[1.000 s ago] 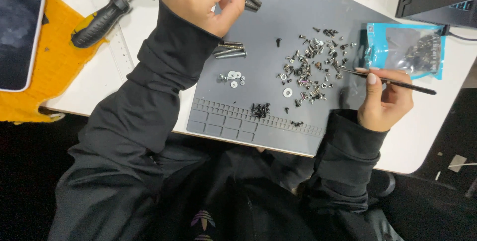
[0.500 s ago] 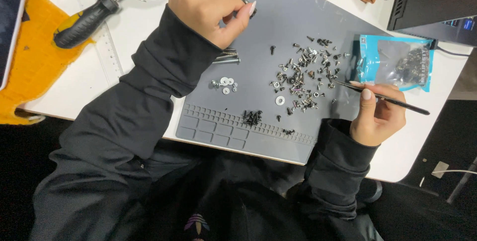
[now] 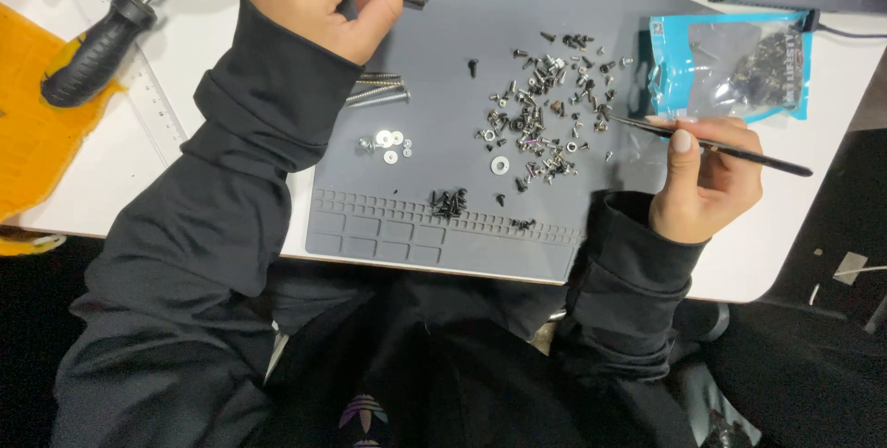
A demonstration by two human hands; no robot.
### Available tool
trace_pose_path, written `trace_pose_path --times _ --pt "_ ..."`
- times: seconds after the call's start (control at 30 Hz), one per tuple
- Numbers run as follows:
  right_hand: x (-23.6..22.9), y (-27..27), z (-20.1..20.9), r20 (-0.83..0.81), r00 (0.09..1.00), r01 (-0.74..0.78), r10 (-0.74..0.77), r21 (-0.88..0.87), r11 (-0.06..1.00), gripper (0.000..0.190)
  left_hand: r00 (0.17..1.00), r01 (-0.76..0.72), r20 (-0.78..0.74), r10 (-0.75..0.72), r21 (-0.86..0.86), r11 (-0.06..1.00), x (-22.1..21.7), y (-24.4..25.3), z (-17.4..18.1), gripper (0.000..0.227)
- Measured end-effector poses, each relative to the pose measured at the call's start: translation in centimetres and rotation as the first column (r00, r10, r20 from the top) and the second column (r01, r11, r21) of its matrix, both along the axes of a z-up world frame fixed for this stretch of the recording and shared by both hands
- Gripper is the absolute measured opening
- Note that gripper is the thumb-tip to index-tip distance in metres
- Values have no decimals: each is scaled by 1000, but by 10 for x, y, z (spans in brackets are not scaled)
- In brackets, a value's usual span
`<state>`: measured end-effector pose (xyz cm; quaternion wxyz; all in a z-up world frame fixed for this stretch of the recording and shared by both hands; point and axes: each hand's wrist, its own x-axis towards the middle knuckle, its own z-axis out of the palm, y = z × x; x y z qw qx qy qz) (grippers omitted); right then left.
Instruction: The person uses tweezers to pick up and sort small screws and washers on a gray mat. They move the hardware into separate piles, occasionally using their left hand to adjust the position of the screws.
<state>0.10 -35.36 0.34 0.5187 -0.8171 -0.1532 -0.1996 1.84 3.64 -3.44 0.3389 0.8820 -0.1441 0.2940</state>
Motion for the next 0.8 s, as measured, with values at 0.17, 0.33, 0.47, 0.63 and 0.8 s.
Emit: trace_pose_path --times 0.17,0.33,0.47,0.63,0.8 --pt "-4 -7 0 13 1000 9 -9 37 999 22 1000 0 -20 0 -36 999 1 -1 1 41" --pt "-30 -12 3 32 999 25 -27 70 997 23 993 46 -102 -56 -94 994 -7 -3 22 41" --pt "-81 -35 -14 -55 992 119 -111 180 976 14 994 23 -103 -31 -73 997 -5 -1 11 41" --pt "-124 -37 -22 -125 961 259 -248 88 962 17 994 -5 -110 5 5 1000 -7 0 3 37" --pt "-129 -31 -23 -85 951 297 -297 -12 955 7 994 2 -113 -5 -29 1000 -12 2 4 37"
